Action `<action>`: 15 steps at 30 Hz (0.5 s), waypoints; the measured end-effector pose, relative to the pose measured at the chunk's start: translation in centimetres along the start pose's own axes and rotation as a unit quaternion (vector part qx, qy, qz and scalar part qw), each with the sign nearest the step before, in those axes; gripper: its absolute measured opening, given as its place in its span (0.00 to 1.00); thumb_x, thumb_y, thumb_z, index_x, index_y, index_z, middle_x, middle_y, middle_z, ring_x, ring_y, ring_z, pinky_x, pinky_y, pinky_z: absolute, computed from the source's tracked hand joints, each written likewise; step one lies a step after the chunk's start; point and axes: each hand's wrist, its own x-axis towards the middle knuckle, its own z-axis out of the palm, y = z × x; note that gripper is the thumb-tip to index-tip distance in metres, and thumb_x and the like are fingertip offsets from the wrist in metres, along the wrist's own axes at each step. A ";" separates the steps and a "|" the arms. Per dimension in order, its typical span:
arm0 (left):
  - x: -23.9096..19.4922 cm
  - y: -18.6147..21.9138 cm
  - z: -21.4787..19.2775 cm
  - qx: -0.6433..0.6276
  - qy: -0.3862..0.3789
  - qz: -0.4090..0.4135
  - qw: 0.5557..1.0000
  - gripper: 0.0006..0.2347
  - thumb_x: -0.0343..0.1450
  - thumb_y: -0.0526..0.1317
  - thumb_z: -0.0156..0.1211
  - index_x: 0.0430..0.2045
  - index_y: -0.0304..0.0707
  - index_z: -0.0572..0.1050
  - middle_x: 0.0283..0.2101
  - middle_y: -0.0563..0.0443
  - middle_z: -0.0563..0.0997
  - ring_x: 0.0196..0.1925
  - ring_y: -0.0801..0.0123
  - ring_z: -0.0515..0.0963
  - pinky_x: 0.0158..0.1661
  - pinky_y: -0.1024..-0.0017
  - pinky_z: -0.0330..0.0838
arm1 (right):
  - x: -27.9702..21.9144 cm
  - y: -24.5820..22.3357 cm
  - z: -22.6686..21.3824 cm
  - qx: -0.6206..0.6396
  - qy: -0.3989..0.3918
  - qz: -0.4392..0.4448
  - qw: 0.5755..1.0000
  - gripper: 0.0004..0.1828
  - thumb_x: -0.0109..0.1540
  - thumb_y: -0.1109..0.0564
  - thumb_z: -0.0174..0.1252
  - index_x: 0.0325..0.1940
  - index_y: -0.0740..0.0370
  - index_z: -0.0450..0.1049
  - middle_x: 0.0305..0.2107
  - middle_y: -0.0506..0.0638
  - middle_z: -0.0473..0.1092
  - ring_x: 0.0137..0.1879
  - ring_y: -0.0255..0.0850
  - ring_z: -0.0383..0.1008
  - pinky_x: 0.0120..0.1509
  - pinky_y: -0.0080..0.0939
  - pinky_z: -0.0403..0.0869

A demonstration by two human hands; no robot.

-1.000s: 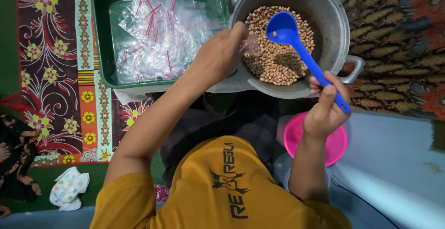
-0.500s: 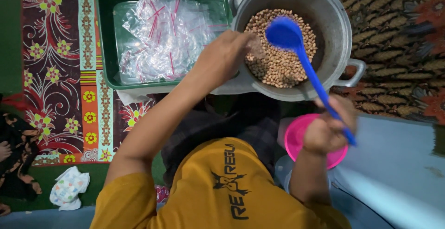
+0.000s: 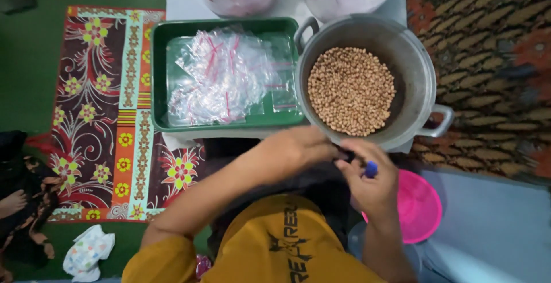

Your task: The person scoops peanuts from a metal pot using a blue plastic scoop and pours them into small clear plastic bags. The filled bags are placed into a green tray.

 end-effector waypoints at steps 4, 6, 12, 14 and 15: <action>-4.2 -1.6 3.0 -0.010 0.030 -0.049 0.998 0.11 0.77 0.47 0.55 0.46 0.42 0.75 0.32 0.46 0.75 0.37 0.52 0.80 0.38 0.59 0.76 | -1.6 2.1 1.9 0.010 0.014 0.020 1.000 0.09 0.52 0.70 0.70 0.35 0.64 0.82 0.33 0.56 0.80 0.37 0.53 0.81 0.41 0.48 0.79; -5.6 -2.4 3.4 -0.048 0.047 -0.139 0.988 0.10 0.75 0.40 0.61 0.47 0.37 0.78 0.32 0.46 0.80 0.36 0.52 0.82 0.38 0.59 0.79 | -0.7 0.5 2.2 0.023 -0.006 0.011 1.000 0.04 0.56 0.65 0.71 0.34 0.61 0.84 0.29 0.52 0.80 0.33 0.48 0.81 0.36 0.40 0.78; -7.3 -1.9 3.2 -0.108 -0.027 -0.209 0.972 0.05 0.76 0.37 0.57 0.38 0.37 0.79 0.36 0.47 0.80 0.40 0.56 0.79 0.41 0.64 0.72 | -1.7 0.5 3.8 -0.012 -0.061 0.016 0.998 0.01 0.61 0.62 0.66 0.36 0.61 0.80 0.34 0.49 0.79 0.39 0.37 0.79 0.48 0.35 0.74; -7.9 -2.0 3.4 -0.110 -0.017 -0.209 0.972 0.05 0.76 0.37 0.58 0.38 0.36 0.79 0.35 0.46 0.79 0.39 0.56 0.79 0.41 0.64 0.72 | -1.8 0.4 4.1 -0.014 -0.065 0.003 0.998 0.01 0.62 0.62 0.64 0.35 0.61 0.80 0.33 0.49 0.78 0.37 0.37 0.78 0.43 0.34 0.73; -8.3 -2.1 3.5 -0.113 -0.011 -0.209 0.971 0.04 0.75 0.36 0.59 0.38 0.36 0.79 0.35 0.46 0.79 0.39 0.56 0.79 0.40 0.64 0.72 | -1.9 0.3 4.3 -0.016 -0.068 -0.006 0.998 0.02 0.63 0.62 0.63 0.35 0.60 0.79 0.32 0.49 0.78 0.35 0.36 0.77 0.37 0.33 0.72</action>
